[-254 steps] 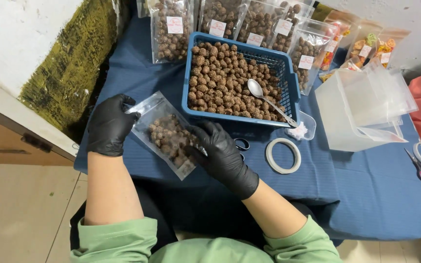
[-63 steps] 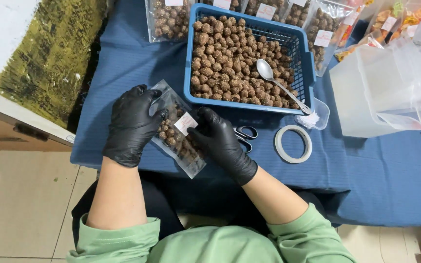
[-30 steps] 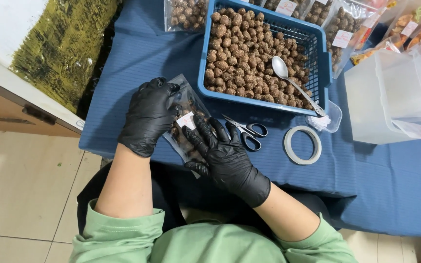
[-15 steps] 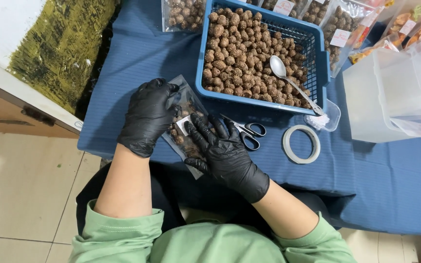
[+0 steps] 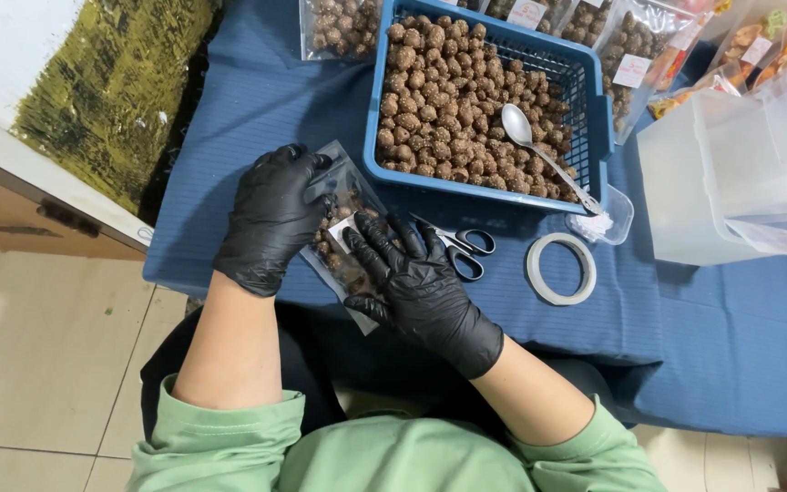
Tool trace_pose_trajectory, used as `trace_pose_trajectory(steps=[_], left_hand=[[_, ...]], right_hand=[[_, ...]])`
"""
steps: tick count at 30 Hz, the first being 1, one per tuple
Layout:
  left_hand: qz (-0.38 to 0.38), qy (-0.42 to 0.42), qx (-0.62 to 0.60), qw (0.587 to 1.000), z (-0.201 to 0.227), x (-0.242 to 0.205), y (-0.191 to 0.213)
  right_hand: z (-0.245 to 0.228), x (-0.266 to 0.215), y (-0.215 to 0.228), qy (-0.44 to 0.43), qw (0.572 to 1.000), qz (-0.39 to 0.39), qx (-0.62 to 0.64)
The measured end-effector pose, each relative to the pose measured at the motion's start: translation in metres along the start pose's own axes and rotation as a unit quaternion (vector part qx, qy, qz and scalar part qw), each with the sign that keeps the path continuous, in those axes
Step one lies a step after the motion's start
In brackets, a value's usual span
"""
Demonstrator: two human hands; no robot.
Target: The person scoops small brown round food items from a blue basket into clear plastic bags using a metal spoon, then seals the bags and applies a label. The process is repeated for multiple bags on a blue-covered table.
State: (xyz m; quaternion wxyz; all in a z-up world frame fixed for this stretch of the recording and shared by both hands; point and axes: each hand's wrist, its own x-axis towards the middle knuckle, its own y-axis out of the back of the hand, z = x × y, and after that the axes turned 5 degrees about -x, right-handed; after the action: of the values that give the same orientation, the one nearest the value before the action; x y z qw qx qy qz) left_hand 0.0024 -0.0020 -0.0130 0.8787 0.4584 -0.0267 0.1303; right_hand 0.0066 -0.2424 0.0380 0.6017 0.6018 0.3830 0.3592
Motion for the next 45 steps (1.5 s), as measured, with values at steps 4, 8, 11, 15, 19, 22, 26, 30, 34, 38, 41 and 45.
trace_pose_trajectory(steps=[4, 8, 11, 15, 19, 22, 26, 30, 34, 38, 41, 45], left_hand=[[0.022, -0.013, -0.006, 1.000, 0.004, -0.003, 0.002], [0.012, -0.012, -0.010, 1.000, 0.001, -0.005, 0.005], [0.015, -0.019, 0.001, 1.000, 0.009, -0.006, 0.013], [0.022, -0.027, 0.005, 0.999, 0.021, -0.009, 0.024], [0.039, -0.030, -0.026, 0.998, 0.033, -0.010, 0.037], [0.077, -0.037, -0.086, 0.993, 0.057, -0.014, 0.059], [0.142, -0.062, -0.141, 0.978, 0.075, -0.015, 0.068], [0.211, -0.115, -0.191, 0.952, 0.084, -0.014, 0.066], [0.212, -0.135, -0.209, 0.945, 0.093, -0.017, 0.063], [0.194, -0.159, -0.212, 0.945, 0.098, -0.020, 0.056], [0.166, -0.162, -0.221, 0.947, 0.099, -0.023, 0.049], [0.129, -0.189, -0.243, 0.943, 0.110, -0.025, 0.048]], right_hand=[[-0.002, -0.002, 0.001, 0.003, 1.000, 0.001, -0.023], [-0.006, -0.003, 0.009, 0.010, 1.000, -0.002, -0.012], [-0.007, -0.003, 0.008, 0.008, 1.000, -0.007, 0.018], [-0.007, -0.002, 0.007, 0.002, 1.000, -0.010, 0.018], [-0.003, -0.012, 0.016, 0.010, 0.999, 0.050, 0.014], [0.014, -0.027, 0.027, 0.005, 0.989, 0.130, 0.064], [0.062, -0.066, 0.043, -0.088, 0.967, 0.237, 0.036], [0.093, -0.120, 0.052, -0.271, 0.937, 0.217, 0.042], [0.122, -0.156, 0.022, -0.361, 0.909, 0.193, 0.076], [0.121, -0.170, 0.026, -0.385, 0.906, 0.132, 0.113], [0.118, -0.176, 0.034, -0.384, 0.906, 0.120, 0.132], [0.122, -0.186, 0.033, -0.371, 0.920, 0.107, 0.070]])
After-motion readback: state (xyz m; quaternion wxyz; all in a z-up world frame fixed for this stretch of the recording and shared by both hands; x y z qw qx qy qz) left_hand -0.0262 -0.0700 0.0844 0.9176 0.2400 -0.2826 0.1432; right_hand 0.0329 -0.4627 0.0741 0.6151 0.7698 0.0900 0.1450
